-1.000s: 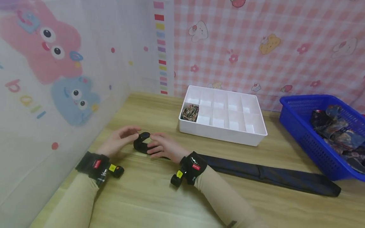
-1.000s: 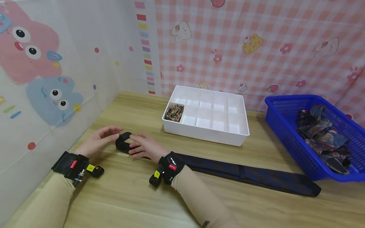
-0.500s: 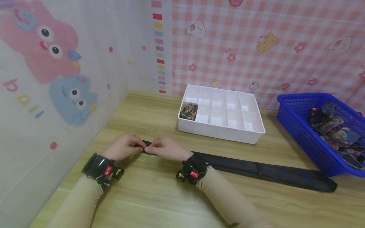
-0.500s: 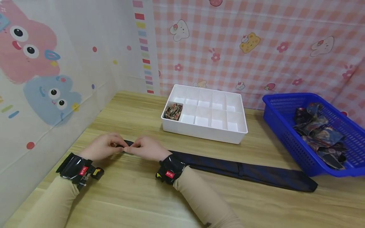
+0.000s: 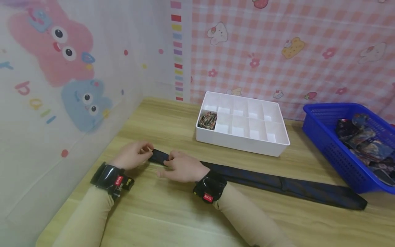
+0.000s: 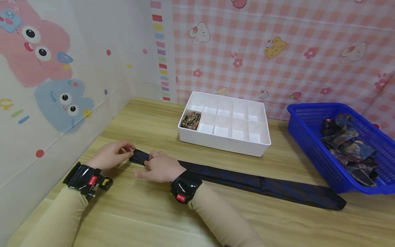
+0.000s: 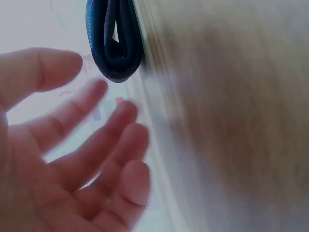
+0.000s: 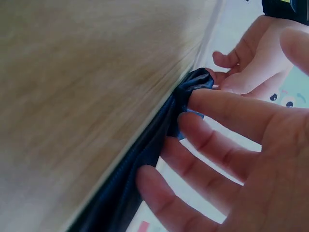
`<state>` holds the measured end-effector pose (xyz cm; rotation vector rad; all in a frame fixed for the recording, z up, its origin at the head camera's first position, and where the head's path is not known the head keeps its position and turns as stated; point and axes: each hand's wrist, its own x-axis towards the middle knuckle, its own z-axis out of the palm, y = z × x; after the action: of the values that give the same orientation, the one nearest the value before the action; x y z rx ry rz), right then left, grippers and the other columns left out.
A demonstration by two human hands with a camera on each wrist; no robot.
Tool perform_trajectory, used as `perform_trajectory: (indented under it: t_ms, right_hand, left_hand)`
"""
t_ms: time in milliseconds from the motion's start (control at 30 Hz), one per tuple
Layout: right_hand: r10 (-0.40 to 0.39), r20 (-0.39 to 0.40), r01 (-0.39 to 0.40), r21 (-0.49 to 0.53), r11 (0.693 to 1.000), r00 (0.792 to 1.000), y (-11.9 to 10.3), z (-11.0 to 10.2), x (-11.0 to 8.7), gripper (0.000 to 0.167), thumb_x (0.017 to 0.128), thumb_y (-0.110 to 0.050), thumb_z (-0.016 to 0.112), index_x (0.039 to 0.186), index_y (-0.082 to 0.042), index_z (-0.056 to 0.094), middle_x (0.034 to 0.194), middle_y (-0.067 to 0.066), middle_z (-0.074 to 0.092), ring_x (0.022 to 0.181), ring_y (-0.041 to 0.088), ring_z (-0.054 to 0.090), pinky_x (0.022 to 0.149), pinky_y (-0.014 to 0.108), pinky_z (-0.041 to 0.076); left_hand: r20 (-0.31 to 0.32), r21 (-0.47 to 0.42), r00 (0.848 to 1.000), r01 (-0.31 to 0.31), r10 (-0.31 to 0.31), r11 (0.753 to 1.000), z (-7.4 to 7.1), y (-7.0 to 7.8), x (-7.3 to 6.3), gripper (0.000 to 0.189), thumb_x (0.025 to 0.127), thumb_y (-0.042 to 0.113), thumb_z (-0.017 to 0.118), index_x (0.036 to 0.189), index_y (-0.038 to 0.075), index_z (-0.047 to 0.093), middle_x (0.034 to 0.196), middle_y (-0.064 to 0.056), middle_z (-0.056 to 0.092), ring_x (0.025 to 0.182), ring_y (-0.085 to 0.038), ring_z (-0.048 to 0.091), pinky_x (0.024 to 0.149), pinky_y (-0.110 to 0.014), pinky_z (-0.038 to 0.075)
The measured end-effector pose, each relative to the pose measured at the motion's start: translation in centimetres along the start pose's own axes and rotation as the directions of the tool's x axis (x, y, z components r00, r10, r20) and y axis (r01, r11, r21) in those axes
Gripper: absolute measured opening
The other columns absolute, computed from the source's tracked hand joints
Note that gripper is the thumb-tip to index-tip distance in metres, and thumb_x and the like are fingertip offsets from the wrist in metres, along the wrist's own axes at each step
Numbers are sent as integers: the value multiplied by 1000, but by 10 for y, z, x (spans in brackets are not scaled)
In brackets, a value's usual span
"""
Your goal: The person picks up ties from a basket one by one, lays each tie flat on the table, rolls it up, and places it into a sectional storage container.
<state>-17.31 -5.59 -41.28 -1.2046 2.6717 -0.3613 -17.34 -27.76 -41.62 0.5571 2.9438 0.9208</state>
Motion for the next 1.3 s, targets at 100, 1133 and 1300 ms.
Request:
perform_trajectory:
  t_ms: [100, 1133, 1300]
  right_hand:
    - [-3, 10, 3, 29, 1000, 1000, 4, 0, 0, 59, 96, -55, 48, 131, -10, 60, 117, 3, 57, 102, 15, 52, 84, 24, 44]
    - [332, -33, -299, 360, 884, 943, 48, -3, -21, 34, 90, -30, 67, 66, -12, 51, 54, -5, 45, 39, 8, 41, 37, 21, 31]
    - [374, -22, -333, 412, 848, 927, 56, -4, -26, 29, 90, -25, 68, 73, -10, 51, 57, -1, 46, 42, 10, 45, 37, 21, 39]
  left_hand:
    - [36, -41, 999, 28, -26, 999, 1, -1, 1, 35, 96, 19, 57, 123, -4, 56, 100, -16, 66, 89, -29, 63, 72, -41, 51]
    - [83, -107, 974, -203, 212, 973, 32, 39, 20, 13, 89, 14, 67, 101, 9, 68, 98, -3, 68, 91, -20, 63, 78, -41, 51]
    - [146, -84, 965, -207, 217, 975, 35, 36, 29, 43, 79, 22, 79, 115, 8, 60, 96, -7, 62, 81, -19, 57, 72, -38, 47]
